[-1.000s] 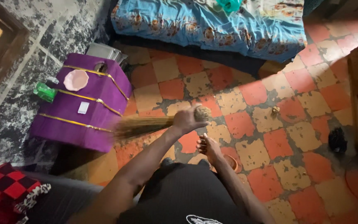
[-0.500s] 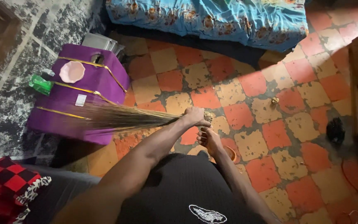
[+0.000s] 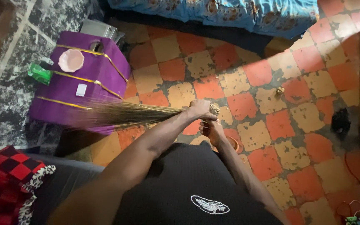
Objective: The recorder is repairing a broom by binding the bristles together with string or tape and adjusting the handle.
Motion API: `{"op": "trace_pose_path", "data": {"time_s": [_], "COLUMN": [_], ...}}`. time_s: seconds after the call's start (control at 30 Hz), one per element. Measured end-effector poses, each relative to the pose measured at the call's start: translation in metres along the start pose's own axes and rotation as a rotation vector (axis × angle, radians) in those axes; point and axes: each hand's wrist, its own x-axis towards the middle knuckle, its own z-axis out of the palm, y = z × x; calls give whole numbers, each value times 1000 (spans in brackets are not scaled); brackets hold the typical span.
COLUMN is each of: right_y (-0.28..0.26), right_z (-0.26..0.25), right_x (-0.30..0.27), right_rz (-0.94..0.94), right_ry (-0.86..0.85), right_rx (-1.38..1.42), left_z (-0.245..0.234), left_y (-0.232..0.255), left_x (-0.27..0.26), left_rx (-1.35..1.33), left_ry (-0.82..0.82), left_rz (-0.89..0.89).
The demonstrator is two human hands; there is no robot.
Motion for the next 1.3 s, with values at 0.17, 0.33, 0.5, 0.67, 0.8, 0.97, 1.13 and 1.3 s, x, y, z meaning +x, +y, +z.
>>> {"op": "trace_pose_path", "data": {"time_s": [0.17,0.33,0.5,0.67,0.8,0.97,1.13,1.3], "right_y": [13,27,44,37,22,29,28,42], "right_z": [-12,-22,-38,-29,-17,-25,-31,-52], "right_x": [12,20,28,18,13,25,22,43], "right_rz": [10,-29,-25,-9,25,133,143,108], "right_ry": [-23,-22,-50,-23,38,6,4,-120], "right_rx": [52,116,197,189,114,125,178,268], "left_z": [-4,7,17,10,-4,-11,-31,-42], "left_y": [1,3,9,16,14,7,10,0], "left_x": [-14,-14,-16,-19,-18,-10,-13,-6], "left_rx": [-43,-45,3,4,11,85,76,-55], "left_ry": [-27,-18,-24,-44,-13,-52,26,175], "left_rz": [-42,-27,-11,-62,-52,-48,0,45]}}
